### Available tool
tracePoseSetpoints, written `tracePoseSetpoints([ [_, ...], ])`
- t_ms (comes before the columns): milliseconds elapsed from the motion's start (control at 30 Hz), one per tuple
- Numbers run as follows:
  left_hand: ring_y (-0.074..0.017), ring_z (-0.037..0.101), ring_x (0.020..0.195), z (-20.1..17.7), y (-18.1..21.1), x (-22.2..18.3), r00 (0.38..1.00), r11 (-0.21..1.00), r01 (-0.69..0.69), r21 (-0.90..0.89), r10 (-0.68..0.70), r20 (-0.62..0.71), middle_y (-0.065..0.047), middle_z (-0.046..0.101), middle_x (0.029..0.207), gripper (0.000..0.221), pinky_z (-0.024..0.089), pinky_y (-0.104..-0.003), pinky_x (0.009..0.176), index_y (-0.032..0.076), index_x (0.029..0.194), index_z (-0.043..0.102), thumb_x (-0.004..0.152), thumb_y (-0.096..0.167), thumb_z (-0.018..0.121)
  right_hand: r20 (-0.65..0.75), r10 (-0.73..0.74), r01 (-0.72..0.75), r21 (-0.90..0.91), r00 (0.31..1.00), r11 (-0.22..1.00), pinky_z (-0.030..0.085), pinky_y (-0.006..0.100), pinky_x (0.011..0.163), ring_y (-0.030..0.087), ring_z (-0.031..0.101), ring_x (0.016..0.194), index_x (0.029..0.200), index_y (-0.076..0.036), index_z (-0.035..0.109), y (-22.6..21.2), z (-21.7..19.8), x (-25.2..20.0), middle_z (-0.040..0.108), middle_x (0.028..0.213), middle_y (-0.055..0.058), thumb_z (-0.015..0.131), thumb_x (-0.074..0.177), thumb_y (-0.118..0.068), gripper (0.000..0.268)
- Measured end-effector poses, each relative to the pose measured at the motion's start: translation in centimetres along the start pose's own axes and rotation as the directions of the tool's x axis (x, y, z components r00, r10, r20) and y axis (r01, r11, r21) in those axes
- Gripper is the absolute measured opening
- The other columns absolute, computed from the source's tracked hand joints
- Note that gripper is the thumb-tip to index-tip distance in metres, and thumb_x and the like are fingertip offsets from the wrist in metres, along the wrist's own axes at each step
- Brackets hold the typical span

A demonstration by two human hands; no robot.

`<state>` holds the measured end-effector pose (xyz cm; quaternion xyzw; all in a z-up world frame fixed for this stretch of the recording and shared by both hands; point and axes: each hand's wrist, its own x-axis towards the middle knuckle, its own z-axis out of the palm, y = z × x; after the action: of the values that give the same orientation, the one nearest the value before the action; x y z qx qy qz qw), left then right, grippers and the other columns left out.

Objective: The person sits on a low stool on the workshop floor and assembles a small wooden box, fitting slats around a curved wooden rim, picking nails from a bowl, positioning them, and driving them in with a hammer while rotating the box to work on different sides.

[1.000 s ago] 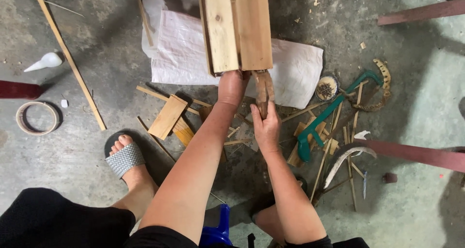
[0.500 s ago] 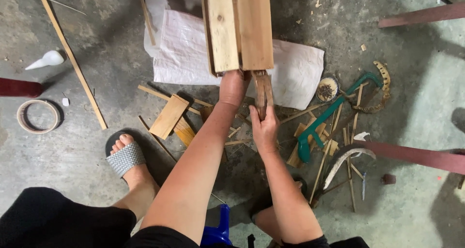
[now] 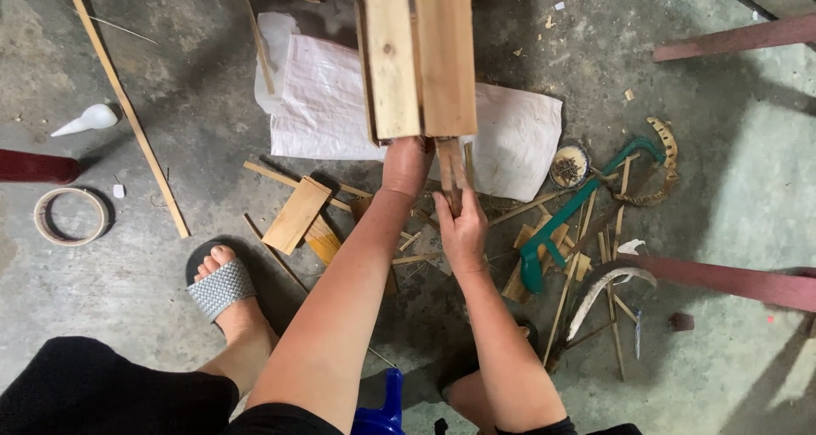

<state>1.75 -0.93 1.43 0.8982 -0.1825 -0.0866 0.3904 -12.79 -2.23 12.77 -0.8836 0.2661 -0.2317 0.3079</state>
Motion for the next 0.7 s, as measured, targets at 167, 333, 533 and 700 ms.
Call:
tracePoseSetpoints([
  [167, -0.0402, 0.074, 0.066, 0.5, -0.5, 0.0, 0.999, 0.999, 0.032, 0.0, -0.032, 0.043, -0.015, 0.067, 0.059, 0.031, 0.061, -0.053, 0.061, 0.009, 0.064, 0.07, 0.086, 0.031, 0.069, -0.011, -0.001, 0.001, -0.002, 1.0, 1.0, 0.057, 0.048, 0.059, 0.041, 0.072, 0.083, 0.123, -0.001, 0.067, 1.1, 0.3, 0.0, 0.073, 0.092, 0.023, 0.079, 0.096, -0.028, 0.04],
  [333, -0.0405, 0.074, 0.067, 0.2, -0.3, 0.6, 0.998, 0.999, 0.027, 0.02, -0.028, 0.055, -0.016, 0.067, 0.059, 0.031, 0.061, -0.054, 0.062, 0.007, 0.064, 0.07, 0.086, 0.028, 0.067, 0.034, 0.042, -0.043, 0.027, 0.999, 0.999, 0.058, 0.047, 0.059, 0.04, 0.072, 0.082, 0.125, -0.001, 0.067, 0.7, -0.2, 0.1, 0.074, 0.095, 0.023, 0.078, 0.097, -0.028, 0.041],
  [533, -0.0414, 0.074, 0.068, -0.3, 0.0, 0.7, 0.998, 1.0, 0.025, 0.005, -0.025, 0.064, -0.017, 0.067, 0.059, 0.031, 0.061, -0.054, 0.062, 0.005, 0.065, 0.07, 0.086, 0.028, 0.067, 0.024, 0.074, -0.075, 0.035, 0.997, 0.997, 0.058, 0.04, 0.06, 0.031, 0.074, 0.079, 0.125, -0.007, 0.069, -0.3, -0.5, 0.0, 0.075, 0.092, 0.015, 0.078, 0.097, -0.031, 0.039],
  [700, -0.0422, 0.073, 0.068, -0.9, 0.4, 0.9, 0.998, 1.0, 0.016, -0.018, -0.015, 0.064, -0.018, 0.067, 0.06, 0.032, 0.061, -0.054, 0.063, 0.003, 0.067, 0.07, 0.086, 0.028, 0.068, 0.062, 0.127, -0.132, 0.086, 0.99, 0.988, 0.053, 0.049, 0.059, 0.041, 0.071, 0.078, 0.11, -0.004, 0.065, -2.4, -0.9, 1.5, 0.07, 0.082, 0.023, 0.077, 0.096, -0.029, 0.031],
])
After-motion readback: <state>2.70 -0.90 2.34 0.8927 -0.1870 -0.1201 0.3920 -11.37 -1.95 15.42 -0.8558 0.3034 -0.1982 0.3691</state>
